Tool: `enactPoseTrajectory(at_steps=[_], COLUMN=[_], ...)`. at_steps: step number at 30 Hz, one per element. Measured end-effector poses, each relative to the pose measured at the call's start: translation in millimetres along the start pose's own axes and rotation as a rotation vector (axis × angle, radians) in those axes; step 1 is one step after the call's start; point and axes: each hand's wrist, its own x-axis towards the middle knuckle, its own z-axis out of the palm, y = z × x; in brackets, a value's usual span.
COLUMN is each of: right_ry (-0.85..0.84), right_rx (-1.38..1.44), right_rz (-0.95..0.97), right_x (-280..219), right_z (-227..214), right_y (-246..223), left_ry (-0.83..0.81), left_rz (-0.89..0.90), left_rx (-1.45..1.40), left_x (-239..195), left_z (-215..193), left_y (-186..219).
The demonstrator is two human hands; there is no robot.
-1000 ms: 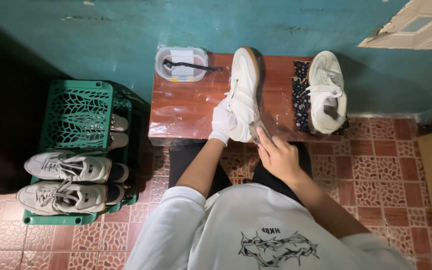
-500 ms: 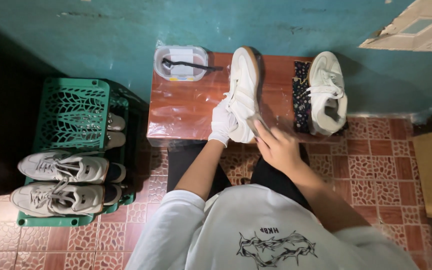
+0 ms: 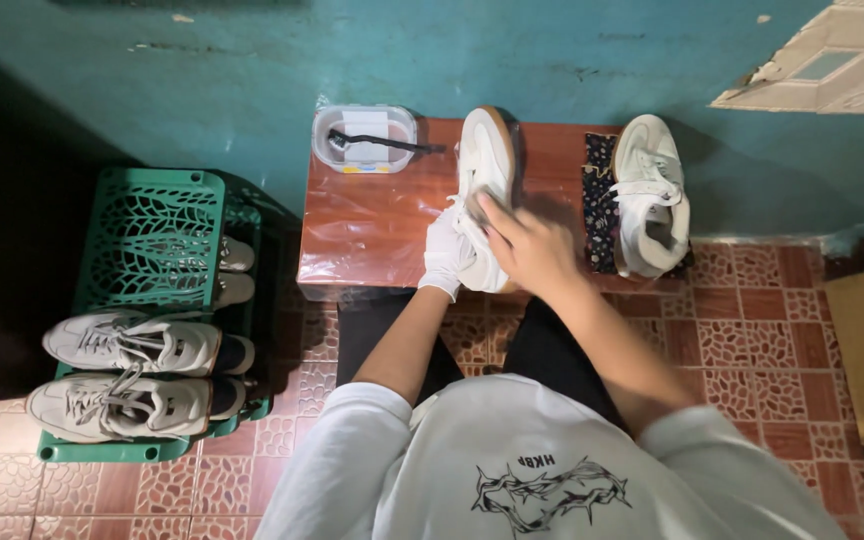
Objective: The person scrubs a white sneaker with a brush, focusing on the upper and side panels. They then wipe the shoe with a cloth to remove residue. The person repeats the scrubbing and wiping process on the second sneaker.
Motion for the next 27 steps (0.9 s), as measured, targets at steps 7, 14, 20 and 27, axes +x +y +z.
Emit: enactPoseTrajectory(at_steps=[7, 14, 20, 27], right_ry=[-0.001, 0.097, 0.074, 0.083], right_rx=[0.083, -0.023, -0.022, -0.005], right_rz=[0.15, 0.037, 0.03, 0.174], right_x=[-113, -44, 2, -96], right_z=[-26, 4, 2, -32], right_y=[-1, 7, 0, -16], left_ry=[-0.026, 0.045, 0.12, 0.103], left_rz=[-0.141, -0.166, 0.036, -0.001], left_rx=[-0.09, -0.317, 0.033, 0.049], left_x=[-6, -11, 1, -4], left_z=[-7, -28, 4, 16], left_y=[14, 41, 4, 0])
